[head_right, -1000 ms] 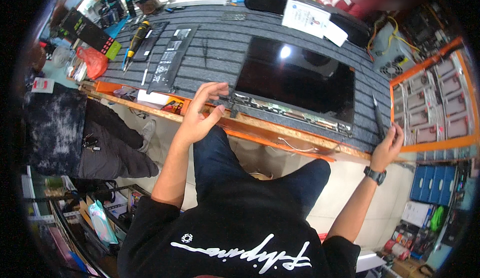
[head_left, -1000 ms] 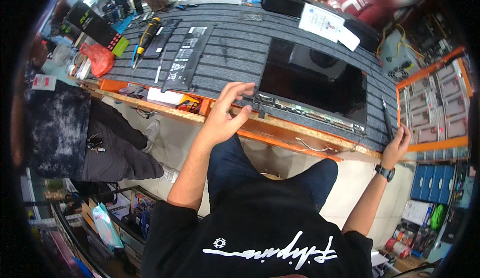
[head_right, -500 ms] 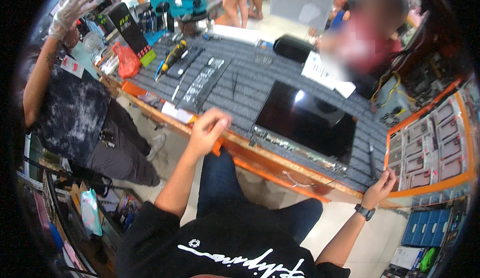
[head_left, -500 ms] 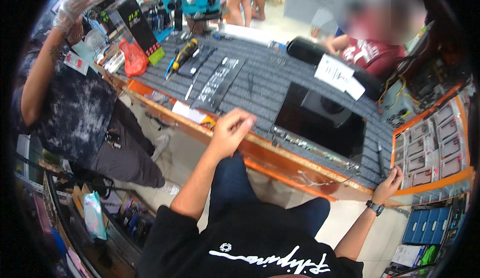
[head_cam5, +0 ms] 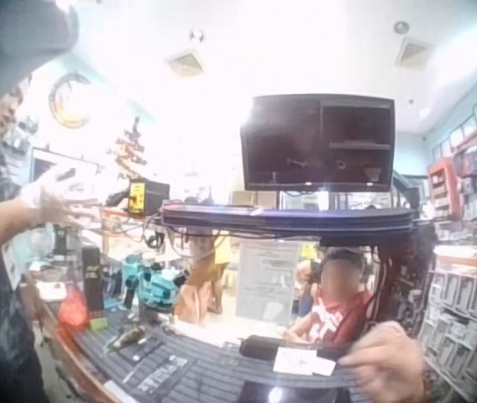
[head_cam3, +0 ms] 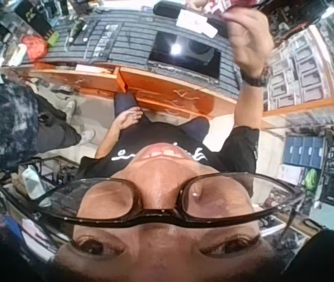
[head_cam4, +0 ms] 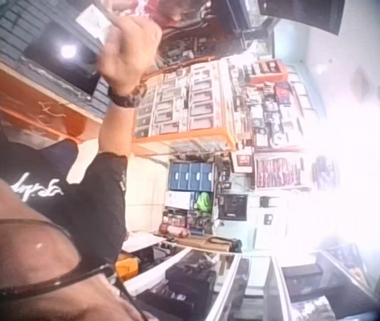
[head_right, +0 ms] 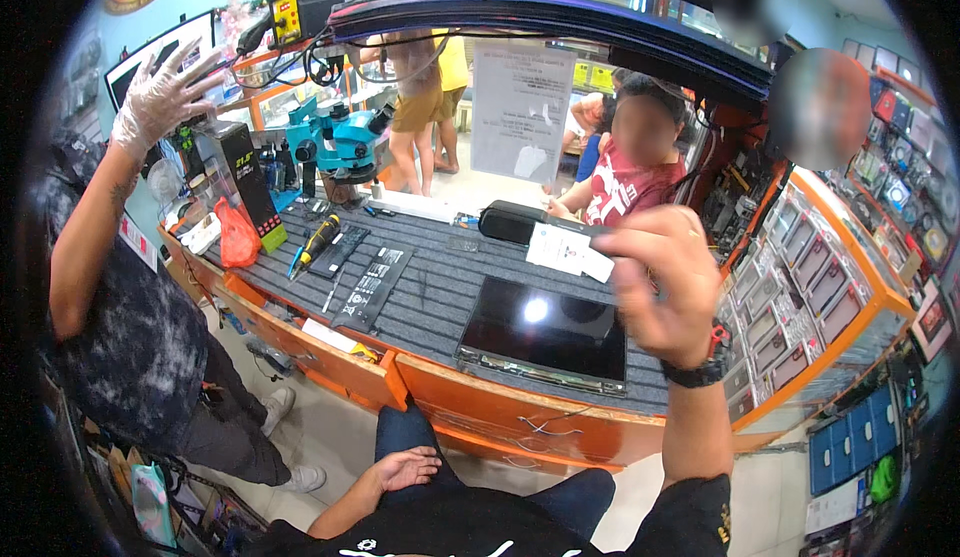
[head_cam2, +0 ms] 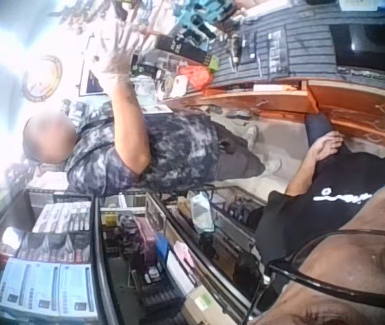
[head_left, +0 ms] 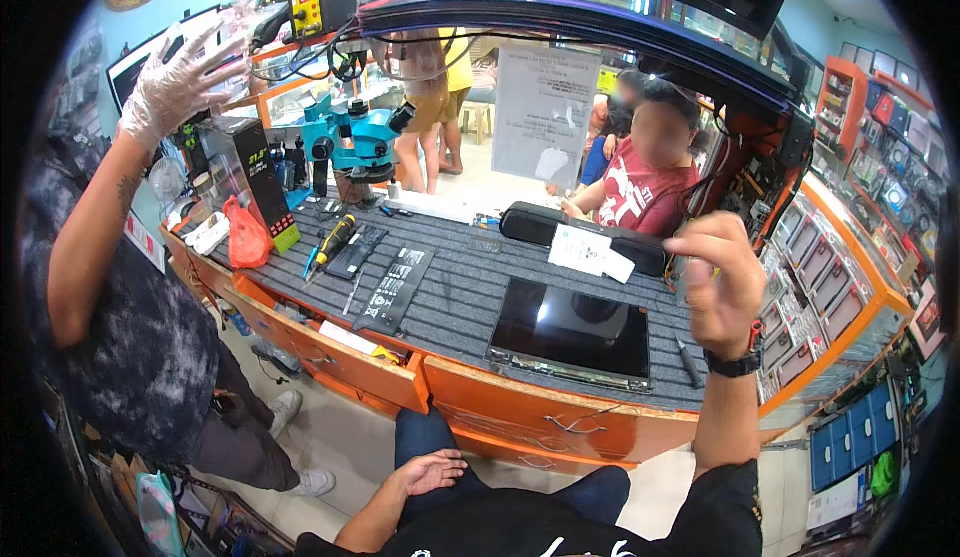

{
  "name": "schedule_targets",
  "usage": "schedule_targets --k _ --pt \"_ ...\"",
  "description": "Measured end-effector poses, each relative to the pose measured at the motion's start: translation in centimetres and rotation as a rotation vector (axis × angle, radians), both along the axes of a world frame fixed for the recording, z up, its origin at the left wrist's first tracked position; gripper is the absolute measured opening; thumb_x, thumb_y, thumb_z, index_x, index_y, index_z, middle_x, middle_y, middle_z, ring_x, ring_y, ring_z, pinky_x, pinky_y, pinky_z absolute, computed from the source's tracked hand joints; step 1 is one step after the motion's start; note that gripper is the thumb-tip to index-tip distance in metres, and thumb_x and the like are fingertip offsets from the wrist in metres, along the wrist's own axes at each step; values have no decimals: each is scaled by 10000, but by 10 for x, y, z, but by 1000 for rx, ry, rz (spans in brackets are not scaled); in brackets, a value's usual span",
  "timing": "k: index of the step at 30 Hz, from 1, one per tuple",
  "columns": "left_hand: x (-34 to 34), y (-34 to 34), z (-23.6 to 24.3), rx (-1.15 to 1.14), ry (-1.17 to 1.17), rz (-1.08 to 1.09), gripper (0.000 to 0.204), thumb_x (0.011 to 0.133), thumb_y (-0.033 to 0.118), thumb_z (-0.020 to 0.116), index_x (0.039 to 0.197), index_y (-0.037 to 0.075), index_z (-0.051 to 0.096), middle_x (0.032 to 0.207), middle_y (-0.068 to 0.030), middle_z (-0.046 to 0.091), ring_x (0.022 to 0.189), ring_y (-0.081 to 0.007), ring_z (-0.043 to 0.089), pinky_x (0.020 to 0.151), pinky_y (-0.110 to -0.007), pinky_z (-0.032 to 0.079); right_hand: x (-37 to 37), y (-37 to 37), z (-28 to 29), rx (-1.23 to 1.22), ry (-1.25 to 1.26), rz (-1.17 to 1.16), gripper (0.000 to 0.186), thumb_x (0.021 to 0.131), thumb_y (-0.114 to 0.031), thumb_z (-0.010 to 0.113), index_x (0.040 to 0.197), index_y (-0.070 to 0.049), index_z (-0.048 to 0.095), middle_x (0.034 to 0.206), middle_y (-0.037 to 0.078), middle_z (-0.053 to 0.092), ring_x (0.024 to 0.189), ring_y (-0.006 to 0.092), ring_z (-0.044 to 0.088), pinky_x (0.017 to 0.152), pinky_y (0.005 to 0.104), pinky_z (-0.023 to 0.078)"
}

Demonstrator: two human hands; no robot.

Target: The person is repairing a tablet by removing the screen, adjusting internal components, and reattaching the screen. They use a screwdriver to secure the screen and handle the tablet carefully throughout the process.

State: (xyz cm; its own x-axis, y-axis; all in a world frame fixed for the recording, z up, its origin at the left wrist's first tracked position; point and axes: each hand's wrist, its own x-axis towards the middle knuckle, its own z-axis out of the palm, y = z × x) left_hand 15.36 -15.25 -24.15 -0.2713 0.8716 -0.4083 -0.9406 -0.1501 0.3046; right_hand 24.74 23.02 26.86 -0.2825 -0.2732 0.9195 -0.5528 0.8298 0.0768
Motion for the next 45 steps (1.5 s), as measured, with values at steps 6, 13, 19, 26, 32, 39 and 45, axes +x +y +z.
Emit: schedule_targets --k 6,13,19,26,32,39,45 --pt "-2 -1 -5 37 -105 41 290 1034 298 533 1190 74 631 1199 -126 670 1057 -252 659 858 -365 537 -96 -18 105 404 211 -265 81 874 -129 703 925 -65 699 882 70 665 862 289 640 815 399 494" --pt "-6 -2 11 62 17 -49 404 1046 342 511 1351 83 567 1272 -130 657 1110 -264 659 869 -388 560 -85 -58 97 186 -40 37 203 966 -94 606 1114 14 695 969 147 695 923 235 691 813 342 532" --pt "-13 9 3 159 58 -88 547 1040 397 504 1478 72 459 1357 -149 610 1214 -280 626 934 -404 551 -25 -134 -25 714 -345 347 336 769 -133 701 1104 -115 714 920 53 652 808 178 635 721 322 489" --pt "-17 1 9 188 -68 -98 600 1049 428 480 1523 65 410 1410 -173 583 1273 -310 603 987 -437 545 -35 -76 -67 689 -728 337 365 751 -151 694 1115 -131 711 867 16 605 766 163 606 769 345 484" --pt "-23 42 67 -11 -71 -103 522 1053 417 504 1423 49 502 1443 -187 566 1269 -303 597 961 -448 547 -87 -18 -46 425 -1148 535 288 776 -82 733 1064 -61 723 838 79 662 753 263 635 760 409 453" --pt "69 30 127 -92 -42 357 398 998 342 561 1259 45 606 1306 -169 657 1178 -268 645 928 -411 527 -113 -97 -74 418 -1392 886 192 905 -185 678 1039 -50 704 921 125 675 891 331 645 834 432 458" --pt "176 -2 236 -285 12 833 405 993 389 562 1238 76 636 1232 -109 693 1068 -214 657 861 -359 517 -82 -170 -15 829 -1334 1177 378 928 -337 703 1216 -95 668 934 100 672 926 307 652 873 441 454"
